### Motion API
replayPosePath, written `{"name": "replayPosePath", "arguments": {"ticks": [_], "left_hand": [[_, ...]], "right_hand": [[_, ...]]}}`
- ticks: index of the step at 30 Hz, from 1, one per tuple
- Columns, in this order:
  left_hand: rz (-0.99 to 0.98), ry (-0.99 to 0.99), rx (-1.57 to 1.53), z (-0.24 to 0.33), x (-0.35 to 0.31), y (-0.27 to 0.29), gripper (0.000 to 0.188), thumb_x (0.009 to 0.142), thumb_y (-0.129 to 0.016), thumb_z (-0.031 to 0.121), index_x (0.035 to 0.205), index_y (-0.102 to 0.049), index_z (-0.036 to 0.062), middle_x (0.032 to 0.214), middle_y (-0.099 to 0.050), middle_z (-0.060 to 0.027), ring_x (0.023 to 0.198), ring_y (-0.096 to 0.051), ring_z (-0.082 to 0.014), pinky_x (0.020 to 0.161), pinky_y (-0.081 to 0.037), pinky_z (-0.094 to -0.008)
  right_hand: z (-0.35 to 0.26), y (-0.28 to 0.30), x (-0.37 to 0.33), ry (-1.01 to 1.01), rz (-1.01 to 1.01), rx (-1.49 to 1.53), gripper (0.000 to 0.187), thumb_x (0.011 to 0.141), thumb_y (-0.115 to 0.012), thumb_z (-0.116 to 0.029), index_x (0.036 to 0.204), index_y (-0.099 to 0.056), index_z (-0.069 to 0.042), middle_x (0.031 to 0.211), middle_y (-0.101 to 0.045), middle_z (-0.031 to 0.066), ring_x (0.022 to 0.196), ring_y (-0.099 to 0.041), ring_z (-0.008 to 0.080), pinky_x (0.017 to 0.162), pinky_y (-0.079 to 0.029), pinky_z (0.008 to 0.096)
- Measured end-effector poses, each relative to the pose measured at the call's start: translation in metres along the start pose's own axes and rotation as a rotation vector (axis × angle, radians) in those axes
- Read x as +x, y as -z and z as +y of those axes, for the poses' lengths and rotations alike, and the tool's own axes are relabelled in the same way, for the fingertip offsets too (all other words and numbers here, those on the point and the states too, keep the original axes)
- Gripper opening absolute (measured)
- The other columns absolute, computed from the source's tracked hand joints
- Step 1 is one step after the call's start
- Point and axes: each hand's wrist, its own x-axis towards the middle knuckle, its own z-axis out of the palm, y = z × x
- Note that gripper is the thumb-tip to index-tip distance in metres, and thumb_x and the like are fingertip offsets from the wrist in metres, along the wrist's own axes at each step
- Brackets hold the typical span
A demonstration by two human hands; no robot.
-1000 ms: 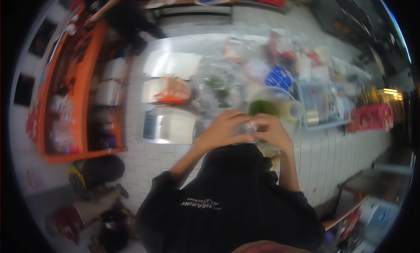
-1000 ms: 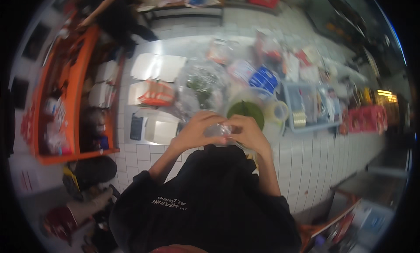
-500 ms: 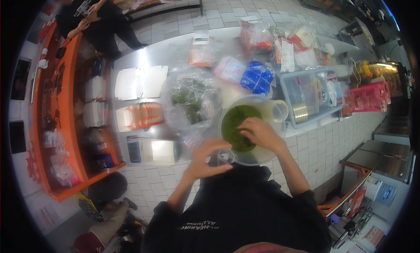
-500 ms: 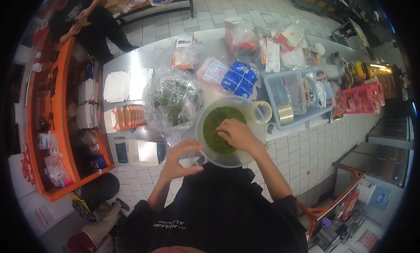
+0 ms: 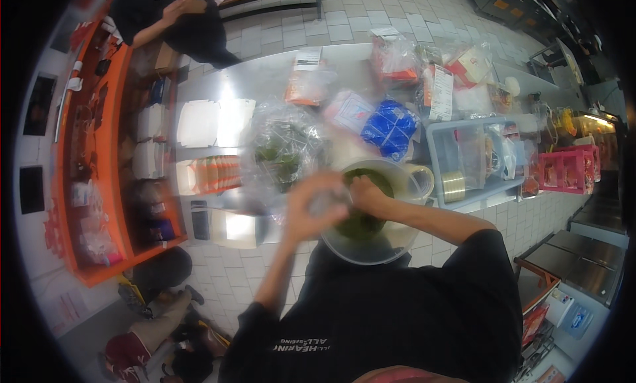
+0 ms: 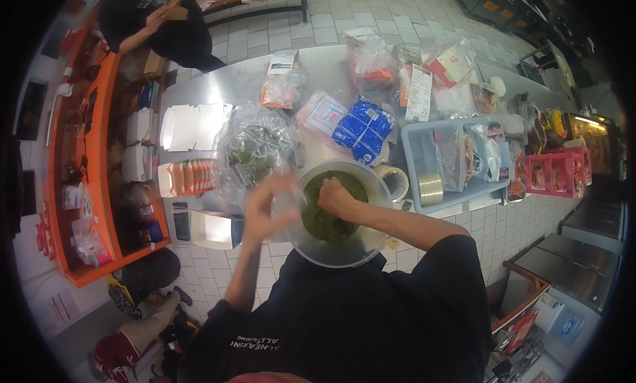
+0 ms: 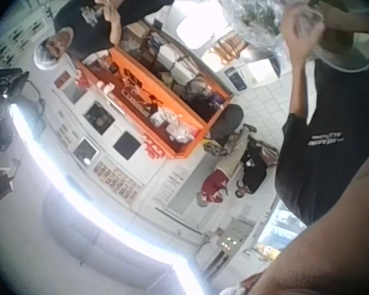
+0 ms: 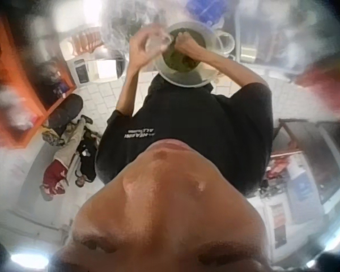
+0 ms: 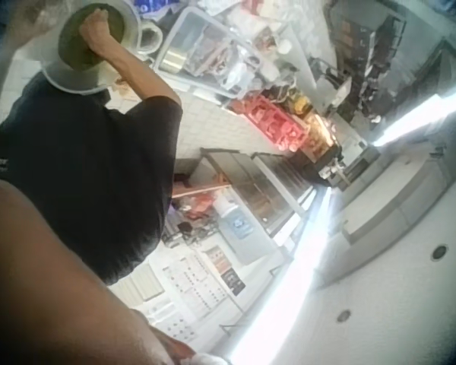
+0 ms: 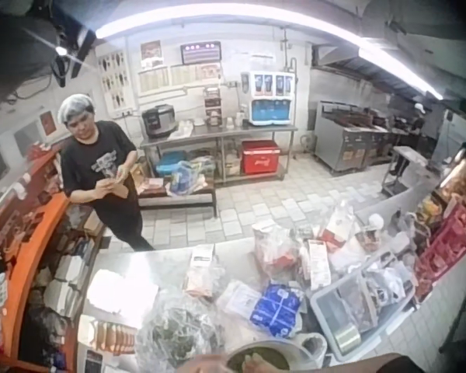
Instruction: The person scoops green paste from a large container into a plastic bag, stirs the remaining paste with a spoon, and then places strips of adhesive bandages into a small box.
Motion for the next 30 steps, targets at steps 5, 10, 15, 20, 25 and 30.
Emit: {"name": "replayPosePath", "arguments": {"ticks": [5,10,15,20,25,30], "left_hand": [[0.038,0.362,0.159,-0.068,0.133,0.059,0.038,0.09,-0.074,0.019,0.122,-0.066,0.0006,0.11,-0.069,-0.0064,0.098,-0.066,-0.0159,0.095,-0.05,-0.0334],[0.099,0.317,0.046,-0.072,0.132,0.054,0.045,0.087,-0.08,0.023,0.124,-0.066,0.0019,0.116,-0.07,-0.0117,0.099,-0.068,-0.0177,0.088,-0.054,-0.03],[0.033,0.187,-0.21,0.016,0.035,0.02,0.052,0.084,-0.081,0.027,0.127,-0.065,0.0025,0.131,-0.067,-0.015,0.105,-0.065,-0.0165,0.096,-0.05,-0.0332],[-0.037,0.138,-0.261,0.037,-0.046,0.008,0.055,0.084,-0.08,0.029,0.128,-0.064,0.0005,0.134,-0.066,-0.0131,0.111,-0.06,-0.0166,0.1,-0.044,-0.0358],[0.041,0.149,-0.184,0.034,-0.092,0.002,0.053,0.084,-0.079,0.028,0.127,-0.065,0.0004,0.129,-0.069,-0.0118,0.112,-0.06,-0.0177,0.097,-0.043,-0.0343],[0.083,0.147,-0.126,0.034,-0.1,0.005,0.052,0.084,-0.079,0.027,0.126,-0.065,0.0002,0.125,-0.07,-0.011,0.111,-0.06,-0.0178,0.096,-0.044,-0.0332]], "right_hand": [[0.009,0.009,0.006,0.025,-0.021,0.03,0.012,0.078,-0.069,-0.018,0.081,-0.078,-0.012,0.092,-0.071,0.0064,0.098,-0.058,0.0259,0.079,-0.043,0.0387],[0.02,0.011,-0.022,0.054,0.015,-0.076,0.016,0.081,-0.067,-0.021,0.085,-0.081,-0.015,0.088,-0.074,0.0034,0.096,-0.059,0.0231,0.081,-0.042,0.0399],[0.017,0.05,-0.065,-0.024,-0.434,0.364,0.017,0.09,-0.059,-0.013,0.092,-0.075,-0.009,0.098,-0.073,0.0129,0.094,-0.071,0.0295,0.072,-0.055,0.041],[0.01,0.058,-0.092,-0.084,-0.374,0.498,0.016,0.085,-0.064,-0.009,0.096,-0.072,-0.001,0.088,-0.074,0.016,0.085,-0.073,0.0336,0.07,-0.058,0.0448],[0.0,0.066,-0.077,-0.202,0.072,0.538,0.02,0.087,-0.062,-0.006,0.107,-0.062,-0.002,0.089,-0.069,0.0184,0.087,-0.071,0.0341,0.071,-0.057,0.0451],[-0.034,0.006,-0.057,-0.249,0.026,0.662,0.022,0.087,-0.062,-0.004,0.108,-0.06,0.0,0.093,-0.069,0.0188,0.089,-0.07,0.0357,0.073,-0.055,0.0466]]}}
